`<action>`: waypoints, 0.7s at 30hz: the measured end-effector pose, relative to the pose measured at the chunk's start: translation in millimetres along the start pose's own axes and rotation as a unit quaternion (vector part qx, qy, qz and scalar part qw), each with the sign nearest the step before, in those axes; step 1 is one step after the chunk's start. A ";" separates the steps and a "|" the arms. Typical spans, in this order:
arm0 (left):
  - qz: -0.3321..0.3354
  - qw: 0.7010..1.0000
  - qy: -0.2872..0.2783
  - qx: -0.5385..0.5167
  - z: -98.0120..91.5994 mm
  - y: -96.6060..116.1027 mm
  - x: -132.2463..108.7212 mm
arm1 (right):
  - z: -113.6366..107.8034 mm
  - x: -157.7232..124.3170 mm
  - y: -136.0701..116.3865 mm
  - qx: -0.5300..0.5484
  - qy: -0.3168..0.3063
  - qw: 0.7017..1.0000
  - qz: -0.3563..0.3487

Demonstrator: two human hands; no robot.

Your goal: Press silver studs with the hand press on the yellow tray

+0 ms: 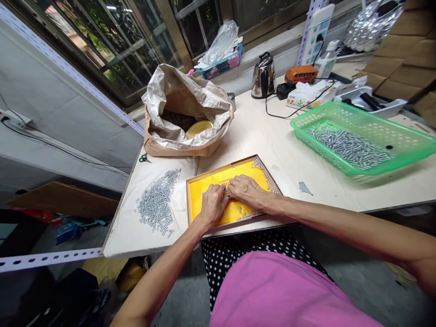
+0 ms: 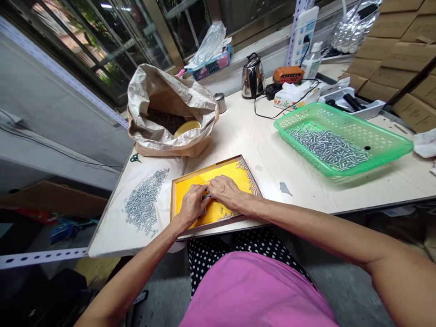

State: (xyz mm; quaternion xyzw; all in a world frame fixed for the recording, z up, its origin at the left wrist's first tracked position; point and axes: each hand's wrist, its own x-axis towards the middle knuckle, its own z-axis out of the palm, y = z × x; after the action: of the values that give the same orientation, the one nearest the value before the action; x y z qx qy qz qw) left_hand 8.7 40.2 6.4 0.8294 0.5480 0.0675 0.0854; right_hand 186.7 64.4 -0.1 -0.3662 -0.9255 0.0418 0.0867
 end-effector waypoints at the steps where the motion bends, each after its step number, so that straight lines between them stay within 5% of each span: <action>1: -0.002 1.000 -0.007 0.007 -0.5 0.3 0.8 | 0.6 0.7 1.2 0.008 0.001 1.000 -0.007; 13: -0.001 0.997 -0.036 0.070 -5.3 -2.2 -6.5 | 6.8 0.9 -8.9 0.068 -0.008 0.997 0.028; 18: -0.046 0.998 0.017 0.034 -23.8 -27.7 -5.6 | 2.9 3.9 4.8 0.072 0.070 0.993 0.069; 21: -0.090 0.994 0.055 0.011 -40.0 -45.8 -4.6 | 3.0 10.6 12.0 0.076 0.043 0.992 0.088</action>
State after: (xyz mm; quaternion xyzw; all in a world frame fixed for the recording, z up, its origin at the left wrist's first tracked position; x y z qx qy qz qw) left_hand -42.5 56.3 35.4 0.7724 0.6252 0.0993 0.0517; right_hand 186.5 80.3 -3.4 -0.4404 -0.8791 0.1037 0.1498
